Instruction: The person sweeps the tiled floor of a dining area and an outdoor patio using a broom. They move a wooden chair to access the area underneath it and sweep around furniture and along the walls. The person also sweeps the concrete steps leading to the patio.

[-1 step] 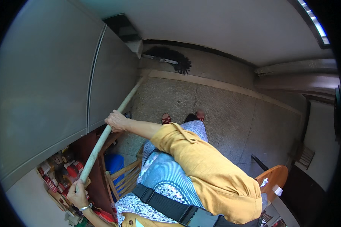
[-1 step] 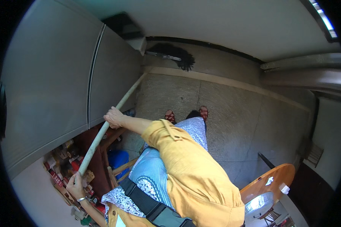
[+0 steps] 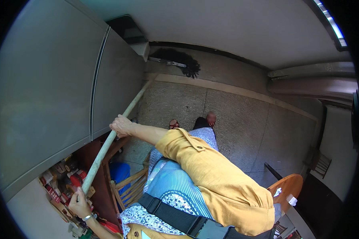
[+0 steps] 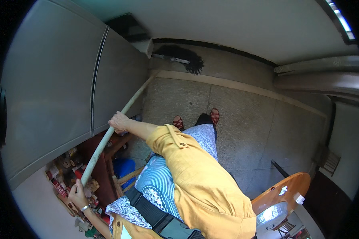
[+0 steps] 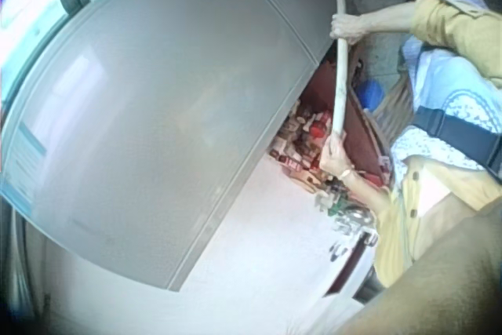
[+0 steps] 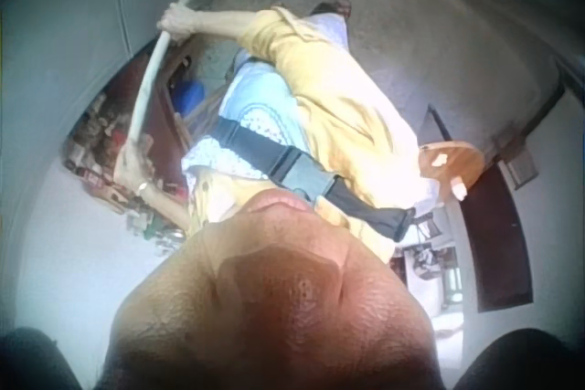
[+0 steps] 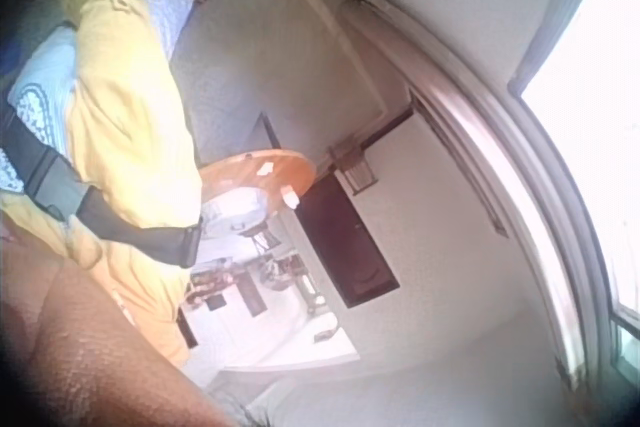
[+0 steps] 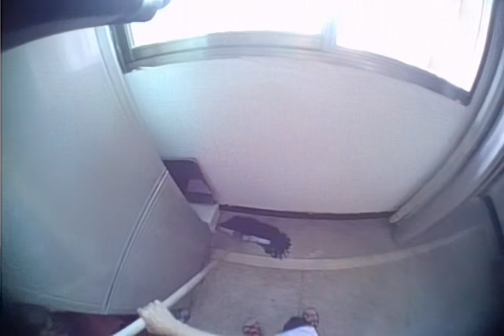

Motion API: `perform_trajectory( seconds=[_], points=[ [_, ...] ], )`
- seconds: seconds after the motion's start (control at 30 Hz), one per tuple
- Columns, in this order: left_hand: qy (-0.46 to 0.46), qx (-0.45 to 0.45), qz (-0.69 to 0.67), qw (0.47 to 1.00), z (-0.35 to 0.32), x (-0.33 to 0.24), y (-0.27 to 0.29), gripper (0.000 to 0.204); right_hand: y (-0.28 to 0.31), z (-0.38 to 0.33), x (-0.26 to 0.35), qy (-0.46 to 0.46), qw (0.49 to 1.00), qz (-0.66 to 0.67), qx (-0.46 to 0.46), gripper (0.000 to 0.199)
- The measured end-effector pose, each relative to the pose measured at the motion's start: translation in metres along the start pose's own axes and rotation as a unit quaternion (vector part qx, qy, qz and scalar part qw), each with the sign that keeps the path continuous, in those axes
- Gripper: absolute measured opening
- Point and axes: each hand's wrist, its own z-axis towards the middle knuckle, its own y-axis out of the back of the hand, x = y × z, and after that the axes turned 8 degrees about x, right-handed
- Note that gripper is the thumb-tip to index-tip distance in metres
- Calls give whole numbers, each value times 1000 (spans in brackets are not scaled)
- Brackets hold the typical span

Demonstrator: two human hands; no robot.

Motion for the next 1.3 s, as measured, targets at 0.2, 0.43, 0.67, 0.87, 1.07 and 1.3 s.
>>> perform_trajectory(
  seconds=[0.2, 0.43, 0.67, 0.87, 1.07, 1.3],
  points=[
    [-65, -74, 72, 993, 29, -40, 12, 33, 30, 3, -21, -3, 1000, 11, -5, 16],
    [-126, -13, -23, 992, 21, -67, -19, 25, 50, -70, -56, -64, 994, -4, -92, 22],
    [-224, 48, -49, 972, 21, -106, -69, 12, 39, -182, -74, -174, 982, 9, -76, 29],
    [-302, 29, -50, 952, 23, -117, -69, 5, 43, -202, -70, -209, 976, -2, -64, 32],
    [-218, -21, -6, 976, -3, -73, 19, 5, 54, -128, -1, -92, 993, 20, -69, 30],
    [-113, -53, 13, 992, -29, -24, 30, 16, 51, -38, 10, 28, 999, 1, -16, 24]
  ],
)
